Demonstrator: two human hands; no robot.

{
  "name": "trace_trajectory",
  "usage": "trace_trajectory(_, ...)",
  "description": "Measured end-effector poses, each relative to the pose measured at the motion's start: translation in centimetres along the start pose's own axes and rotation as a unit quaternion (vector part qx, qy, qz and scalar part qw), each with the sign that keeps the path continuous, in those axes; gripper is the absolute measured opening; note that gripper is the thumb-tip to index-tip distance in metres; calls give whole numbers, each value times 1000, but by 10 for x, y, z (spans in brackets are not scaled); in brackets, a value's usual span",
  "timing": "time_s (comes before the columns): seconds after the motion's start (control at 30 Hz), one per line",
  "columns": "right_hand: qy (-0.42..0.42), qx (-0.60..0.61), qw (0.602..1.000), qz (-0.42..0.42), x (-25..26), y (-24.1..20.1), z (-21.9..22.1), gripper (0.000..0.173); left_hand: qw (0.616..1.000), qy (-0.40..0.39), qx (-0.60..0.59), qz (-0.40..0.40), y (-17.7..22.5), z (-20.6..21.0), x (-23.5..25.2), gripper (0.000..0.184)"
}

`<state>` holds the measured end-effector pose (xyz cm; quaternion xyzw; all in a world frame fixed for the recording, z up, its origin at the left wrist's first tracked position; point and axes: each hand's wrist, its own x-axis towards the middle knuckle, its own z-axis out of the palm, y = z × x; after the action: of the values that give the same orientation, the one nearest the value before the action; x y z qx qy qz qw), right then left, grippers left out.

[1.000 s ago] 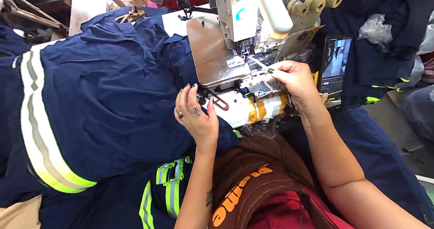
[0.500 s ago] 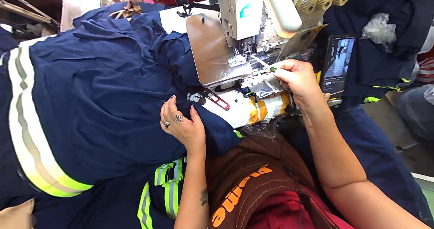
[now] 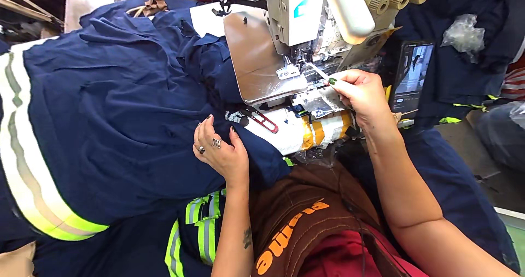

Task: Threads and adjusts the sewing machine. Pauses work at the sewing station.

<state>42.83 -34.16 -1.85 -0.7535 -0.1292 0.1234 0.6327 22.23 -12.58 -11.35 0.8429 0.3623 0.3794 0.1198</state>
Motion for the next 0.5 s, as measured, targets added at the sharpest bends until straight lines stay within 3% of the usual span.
trace_trajectory(0.5,-29,4,1000,-3,2,0,-8,10,1000,2,17,11,-2,1,-2,42)
